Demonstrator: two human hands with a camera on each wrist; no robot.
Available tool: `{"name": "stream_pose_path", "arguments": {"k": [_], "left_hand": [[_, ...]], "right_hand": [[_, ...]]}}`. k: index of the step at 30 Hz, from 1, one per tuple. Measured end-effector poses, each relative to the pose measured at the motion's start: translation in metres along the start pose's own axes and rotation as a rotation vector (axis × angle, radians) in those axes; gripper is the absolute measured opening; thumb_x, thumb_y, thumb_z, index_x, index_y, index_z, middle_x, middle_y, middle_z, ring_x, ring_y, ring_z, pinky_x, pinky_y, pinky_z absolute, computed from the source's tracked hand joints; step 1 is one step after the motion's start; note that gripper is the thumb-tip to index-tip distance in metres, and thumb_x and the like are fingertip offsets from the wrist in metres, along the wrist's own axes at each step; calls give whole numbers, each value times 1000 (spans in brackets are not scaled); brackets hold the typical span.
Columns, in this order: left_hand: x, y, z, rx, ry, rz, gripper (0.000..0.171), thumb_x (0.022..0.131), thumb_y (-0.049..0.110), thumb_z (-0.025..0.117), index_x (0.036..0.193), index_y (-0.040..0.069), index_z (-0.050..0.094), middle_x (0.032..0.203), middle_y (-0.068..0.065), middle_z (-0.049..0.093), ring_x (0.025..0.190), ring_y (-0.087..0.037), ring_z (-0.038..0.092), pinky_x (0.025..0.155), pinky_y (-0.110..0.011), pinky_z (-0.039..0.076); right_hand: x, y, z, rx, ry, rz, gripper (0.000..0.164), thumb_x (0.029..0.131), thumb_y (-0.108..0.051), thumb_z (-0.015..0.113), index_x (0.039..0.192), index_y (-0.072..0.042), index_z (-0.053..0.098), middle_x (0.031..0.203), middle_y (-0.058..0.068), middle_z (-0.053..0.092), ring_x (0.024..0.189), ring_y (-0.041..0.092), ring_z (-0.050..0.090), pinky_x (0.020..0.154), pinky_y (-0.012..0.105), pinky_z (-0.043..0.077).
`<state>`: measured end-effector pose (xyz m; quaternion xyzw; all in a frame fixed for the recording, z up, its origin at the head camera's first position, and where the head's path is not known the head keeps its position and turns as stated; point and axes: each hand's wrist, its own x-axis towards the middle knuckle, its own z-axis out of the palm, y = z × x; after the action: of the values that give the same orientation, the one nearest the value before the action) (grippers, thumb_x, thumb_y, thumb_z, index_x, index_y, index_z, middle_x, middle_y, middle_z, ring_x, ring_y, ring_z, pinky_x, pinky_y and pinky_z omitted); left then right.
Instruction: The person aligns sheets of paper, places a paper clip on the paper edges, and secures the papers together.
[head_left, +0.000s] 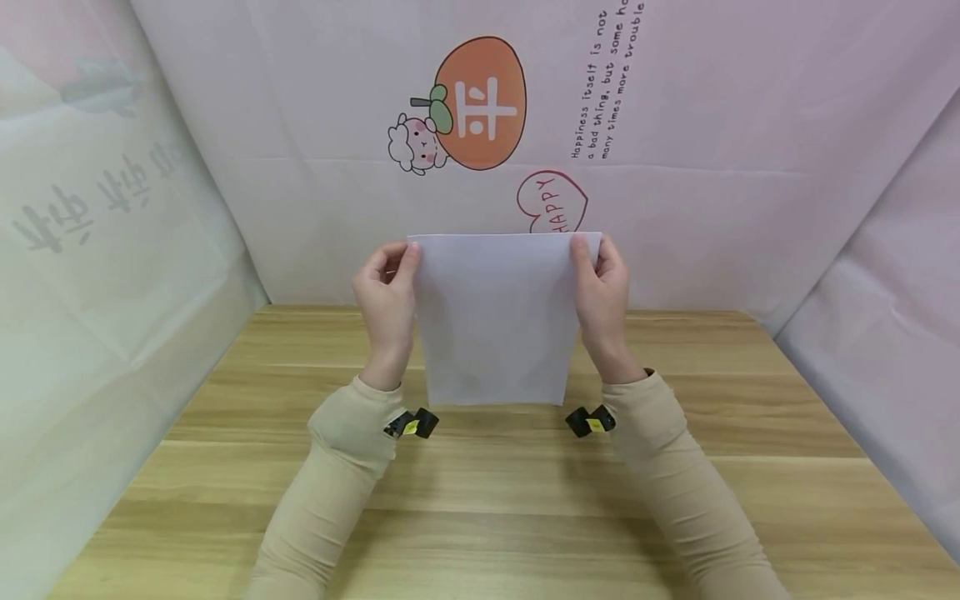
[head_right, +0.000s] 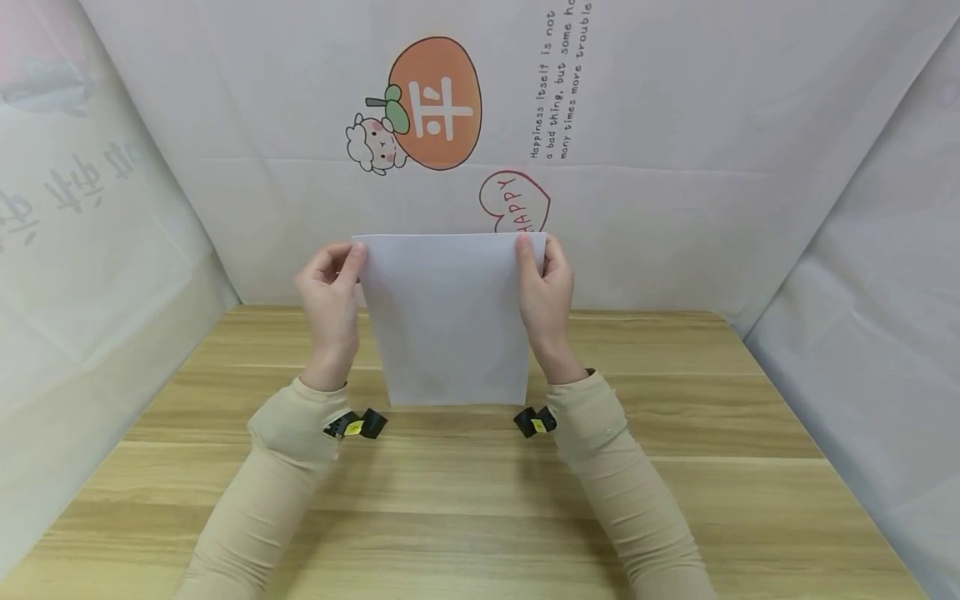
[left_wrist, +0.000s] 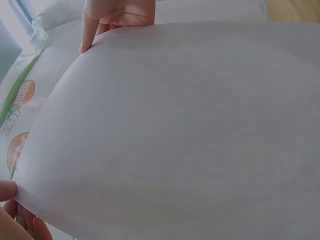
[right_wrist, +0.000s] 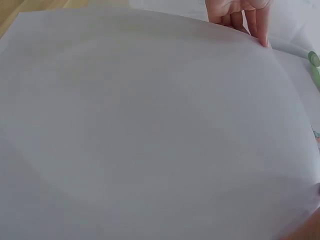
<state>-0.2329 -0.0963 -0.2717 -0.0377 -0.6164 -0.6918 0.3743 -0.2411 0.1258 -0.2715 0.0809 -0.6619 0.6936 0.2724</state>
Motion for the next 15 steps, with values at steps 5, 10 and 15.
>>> {"name": "stream_pose_path", "arguments": {"k": [5,10,15], "left_hand": [[0,-1,-2,-9,21,48,19,83,12,73,89,-6,71,75,6,63,67,-8,55,64,-18,44],[1,-4,-2,-68,31,47,21,82,8,73,91,-10,70,74,7,63,65,-6,54,62,-17,43],[3,-7,-1,-139,55,33,24,80,7,75,92,-13,69,74,9,64,67,-5,57,65,-16,46]], "right_hand": [[-1,0,0,-15,-5,3,26,95,-36,54,99,-11,58,89,0,62,78,12,59,63,23,45],[0,1,-1,21,-22,-3,25,95,-34,56,100,-10,60,94,4,64,81,14,61,67,22,49],[0,4,-3,35,-46,-25,23,94,-32,58,96,-9,61,90,3,64,78,14,60,65,22,50]]}}
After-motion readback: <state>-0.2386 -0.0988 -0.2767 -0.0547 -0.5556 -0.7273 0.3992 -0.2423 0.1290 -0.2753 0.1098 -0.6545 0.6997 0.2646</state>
